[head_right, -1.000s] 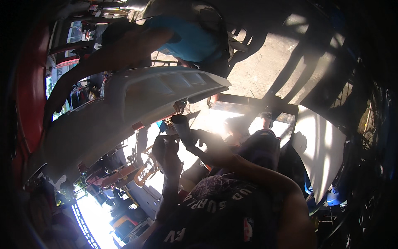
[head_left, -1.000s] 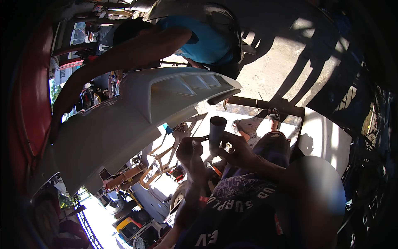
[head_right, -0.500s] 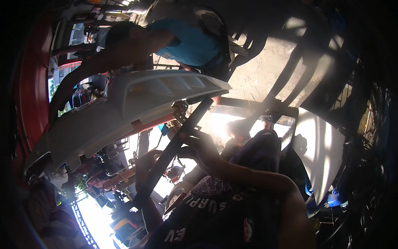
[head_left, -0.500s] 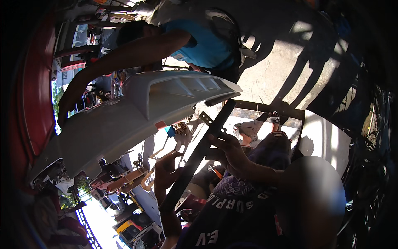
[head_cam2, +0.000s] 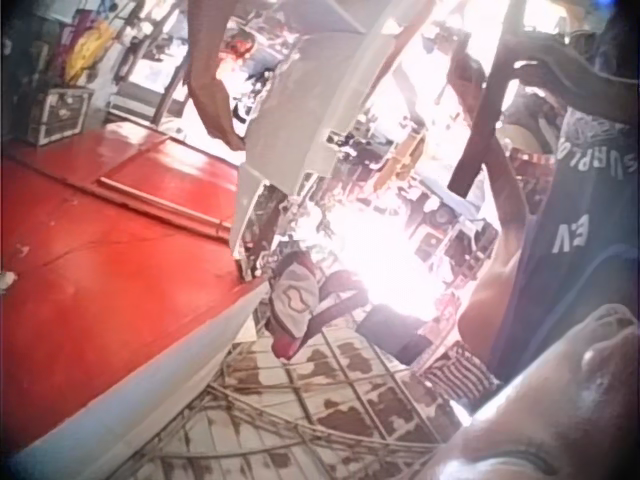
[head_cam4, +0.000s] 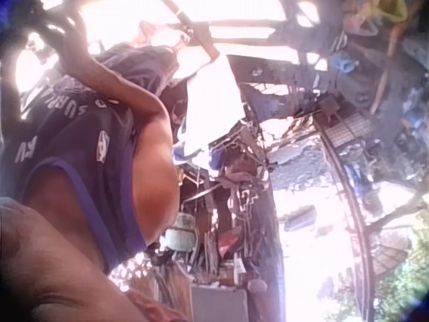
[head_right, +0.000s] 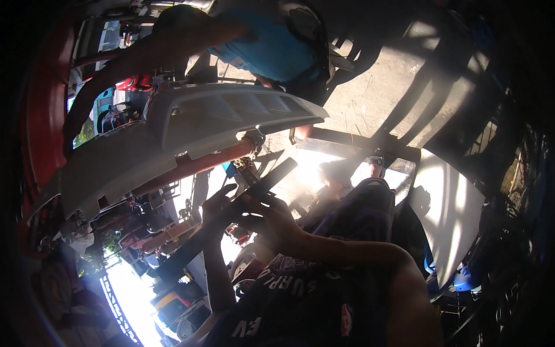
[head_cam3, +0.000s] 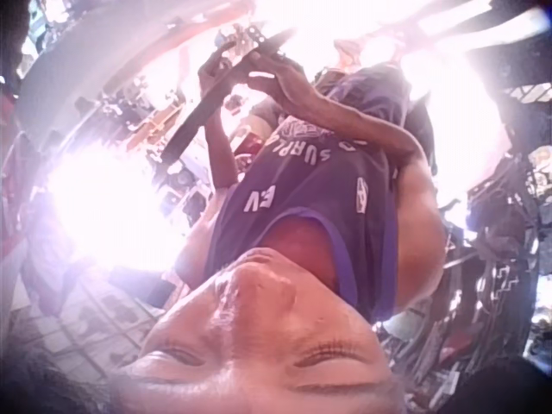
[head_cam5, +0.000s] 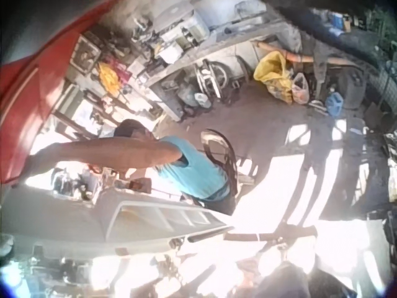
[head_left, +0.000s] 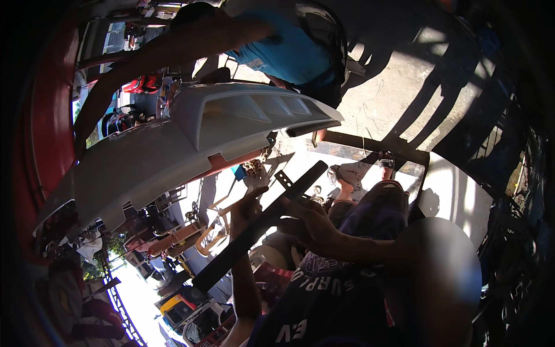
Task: The person aligns a metal bracket to the underside of a white appliance door and secures it with screws using a screwdriver. A coworker holds the door steady during the process.
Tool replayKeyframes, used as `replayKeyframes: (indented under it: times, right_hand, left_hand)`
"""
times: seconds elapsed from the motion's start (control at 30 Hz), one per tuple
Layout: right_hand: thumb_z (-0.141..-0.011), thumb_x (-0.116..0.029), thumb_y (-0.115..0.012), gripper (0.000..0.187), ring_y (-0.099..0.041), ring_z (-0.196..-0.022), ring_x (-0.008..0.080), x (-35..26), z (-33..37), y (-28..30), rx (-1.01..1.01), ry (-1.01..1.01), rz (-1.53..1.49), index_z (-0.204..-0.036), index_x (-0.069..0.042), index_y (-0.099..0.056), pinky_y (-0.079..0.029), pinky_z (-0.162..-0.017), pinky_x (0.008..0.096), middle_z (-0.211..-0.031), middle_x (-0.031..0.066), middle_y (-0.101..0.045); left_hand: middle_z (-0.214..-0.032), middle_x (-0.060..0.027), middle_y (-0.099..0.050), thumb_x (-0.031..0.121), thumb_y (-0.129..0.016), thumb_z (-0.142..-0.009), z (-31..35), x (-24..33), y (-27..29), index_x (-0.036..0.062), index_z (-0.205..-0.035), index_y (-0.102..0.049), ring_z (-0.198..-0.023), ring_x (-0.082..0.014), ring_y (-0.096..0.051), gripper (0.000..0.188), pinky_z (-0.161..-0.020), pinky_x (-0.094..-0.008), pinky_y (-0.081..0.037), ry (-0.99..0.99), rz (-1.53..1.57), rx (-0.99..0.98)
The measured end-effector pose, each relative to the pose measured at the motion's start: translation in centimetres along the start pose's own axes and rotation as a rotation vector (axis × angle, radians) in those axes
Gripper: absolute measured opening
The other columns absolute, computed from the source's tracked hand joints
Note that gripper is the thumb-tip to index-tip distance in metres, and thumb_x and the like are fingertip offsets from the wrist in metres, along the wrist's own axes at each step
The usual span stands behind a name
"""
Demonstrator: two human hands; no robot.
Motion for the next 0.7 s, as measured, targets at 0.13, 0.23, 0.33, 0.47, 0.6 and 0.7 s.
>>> replayKeyframes:
  times: [0.13, 0.23, 0.33, 0.47, 0.6, 0.7]
  right_hand:
    - [-0.097, -0.017, -0.064, 0.022, -0.067, -0.093, 0.017, -0.7, 0.4, 0.9, -0.005, 0.165, 0.176, -0.113, -0.004, -0.059, -0.056, -0.078, 0.03, -0.101, 0.0078, -0.066]
    - [-0.093, -0.016, -0.068, 0.028, -0.065, -0.093, 0.0144, -3.0, 0.9, 0.8, -0.036, 0.432, 0.585, -0.116, -0.004, -0.057, -0.054, -0.079, 0.0292, -0.101, 0.0056, -0.066]
    - [-0.087, -0.014, -0.075, 0.029, -0.063, -0.093, 0.0121, -5.3, 0.5, 0.7, -0.01, 0.685, 0.995, -0.109, -0.002, -0.059, -0.052, -0.082, 0.029, -0.096, 0.004, -0.065]
    - [-0.087, -0.01, -0.073, 0.023, -0.071, -0.088, 0.0169, -7.6, -0.7, 0.9, 0.032, 1.001, 1.539, -0.105, 0.001, -0.064, -0.055, -0.08, 0.0314, -0.094, 0.0108, -0.072]
    - [-0.089, -0.012, -0.072, 0.021, -0.072, -0.084, 0.0197, -9.2, 1.1, -2.4, -0.135, 1.09, 1.674, -0.101, 0.003, -0.065, -0.055, -0.074, 0.0293, -0.092, 0.0135, -0.071]
    - [-0.086, -0.017, -0.073, 0.03, -0.07, -0.078, 0.0204, -10.3, 2.6, -4.4, -0.234, 1.234, 1.789, -0.108, 0.0, -0.06, -0.054, -0.071, 0.0315, -0.091, 0.0135, -0.07]
  left_hand:
    - [-0.07, 0.0074, -0.031, 0.043, -0.063, -0.096, 0.1, -0.1, 2.8, -0.0084, -0.139, -0.045, -0.06, -0.002, -0.031, 0.069, -0.051, -0.0207, -0.023, -0.275, 0.517, 0.166]
    - [-0.067, 0.0074, -0.025, 0.054, -0.06, -0.094, 0.6, 3.0, 6.5, -0.0103, -0.139, -0.043, -0.058, -0.003, -0.024, 0.081, -0.05, -0.0228, -0.018, -0.457, 0.385, 0.354]
    - [-0.064, 0.0073, -0.025, 0.058, -0.058, -0.093, 0.6, 6.1, 7.1, -0.01, -0.137, -0.046, -0.054, -0.0032, -0.019, 0.083, -0.049, -0.0232, -0.015, -0.669, 0.314, 0.457]
    - [-0.062, 0.008, -0.033, 0.039, -0.066, -0.094, 0.5, 9.4, 5.9, -0.006, -0.128, -0.058, -0.057, -0.0018, -0.026, 0.057, -0.052, -0.0232, -0.019, -0.749, 0.155, 0.635]
    - [-0.058, 0.0096, -0.032, 0.021, -0.078, -0.087, -0.5, 11.0, 3.4, -0.005, -0.12, -0.063, -0.055, -0.0001, -0.026, 0.045, -0.05, -0.023, -0.019, -0.83, 0.126, 0.698]
    - [-0.055, 0.0081, -0.034, 0.022, -0.079, -0.086, -0.9, 11.8, 1.9, -0.0023, -0.113, -0.069, -0.053, -0.0007, -0.027, 0.038, -0.048, -0.0238, -0.021, -0.833, 0.1, 0.74]
Point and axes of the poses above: each hand's wrist, its own z-axis away from the middle knuckle, its own y-axis out of the back of the hand, x = y × z, the point moved 3 cm from there along -z, towards the middle knuckle
